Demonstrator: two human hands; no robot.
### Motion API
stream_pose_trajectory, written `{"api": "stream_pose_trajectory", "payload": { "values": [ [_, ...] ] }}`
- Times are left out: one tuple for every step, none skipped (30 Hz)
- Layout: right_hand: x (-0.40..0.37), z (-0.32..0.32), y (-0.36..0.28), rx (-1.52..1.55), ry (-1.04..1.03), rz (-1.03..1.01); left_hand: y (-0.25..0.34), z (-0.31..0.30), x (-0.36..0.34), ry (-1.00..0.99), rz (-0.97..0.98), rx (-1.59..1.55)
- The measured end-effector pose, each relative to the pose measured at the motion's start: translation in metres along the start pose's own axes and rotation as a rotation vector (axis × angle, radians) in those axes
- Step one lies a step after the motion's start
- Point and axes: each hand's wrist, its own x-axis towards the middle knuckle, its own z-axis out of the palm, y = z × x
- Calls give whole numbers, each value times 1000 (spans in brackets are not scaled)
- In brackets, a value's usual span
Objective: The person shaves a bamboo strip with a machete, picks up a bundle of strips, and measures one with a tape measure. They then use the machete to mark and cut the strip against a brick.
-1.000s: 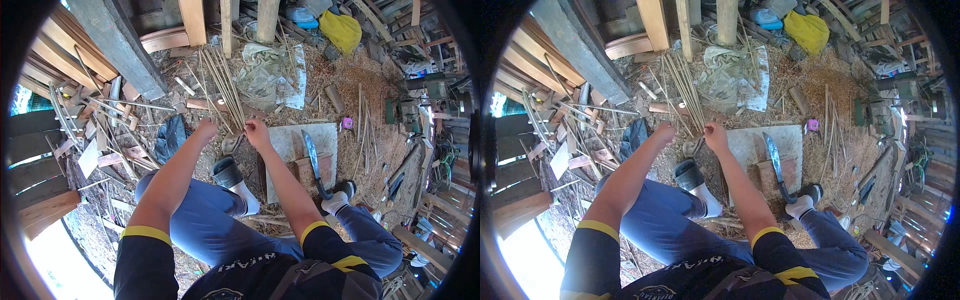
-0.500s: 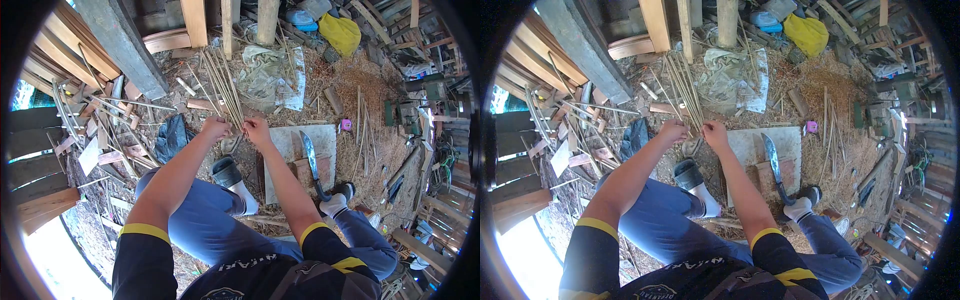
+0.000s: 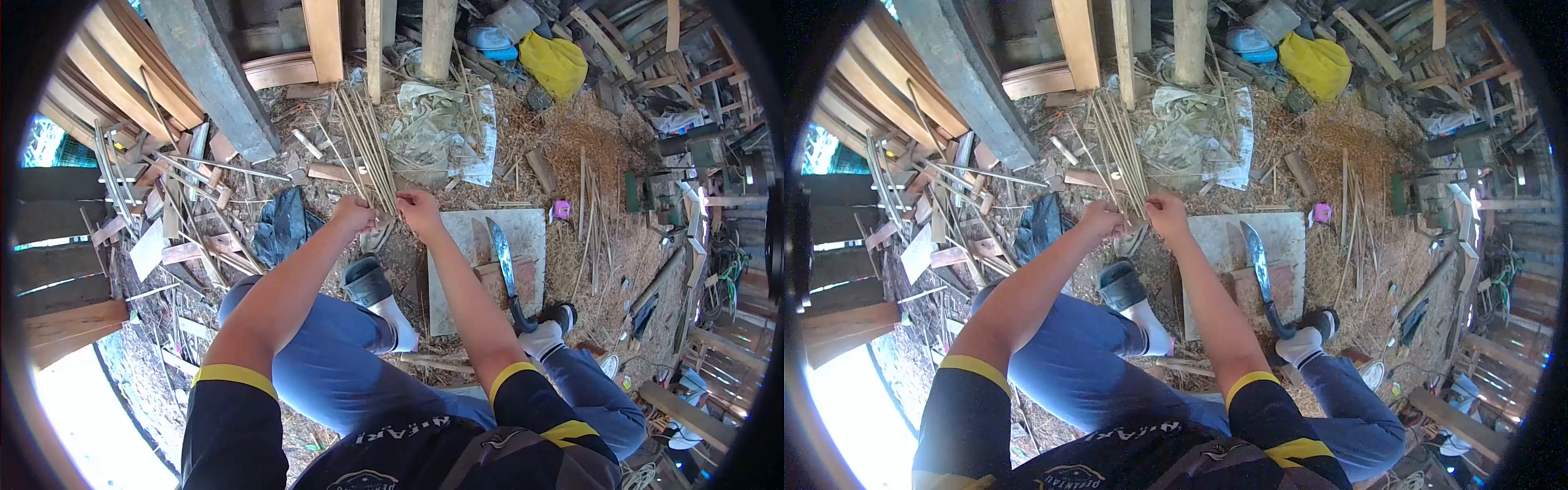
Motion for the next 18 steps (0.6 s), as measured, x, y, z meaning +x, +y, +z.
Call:
{"api": "stream_pose_trajectory", "payload": {
  "values": [
    [7,2,10,-20,12,-21,-1,-1,-1,14,8,-22],
    [13,4,20,-39,24,-42,-3,-3,-3,9,12,-29],
    [14,6,19,-57,38,-63,-5,-4,-2,4,17,-34],
    [14,7,18,-67,33,-65,-6,-4,-1,-3,22,-40],
    [14,7,17,-78,28,-68,-7,-5,0,4,22,-24],
    [12,7,12,-88,24,-70,-12,-6,5,11,21,-7],
    [8,8,4,-81,21,-56,-12,-7,5,17,20,9],
    [4,10,-3,-74,18,-43,-12,-7,5,33,12,22],
    [5,9,1,-68,16,-28,-10,-8,1,48,5,35],
    [7,10,5,-72,20,-52,-7,-8,-3,63,-3,48],
    [9,12,9,-76,24,-75,-4,-8,-6,52,-8,55],
    [10,12,9,-81,28,-98,-3,-9,-7,41,-13,62],
    [10,12,10,-82,29,-92,-2,-10,-9,30,-19,69],
    [9,11,11,-82,28,-86,-1,-11,-10,28,-13,57],
    [8,11,10,-83,27,-79,-1,-11,-11,26,-7,45],
    [7,11,10,-84,30,-74,-2,-12,-11,25,-2,32],
    [7,11,10,-86,32,-69,-2,-12,-12,31,1,25],
    [6,11,9,-88,34,-63,-2,-12,-11,36,2,17]
  ]
}}
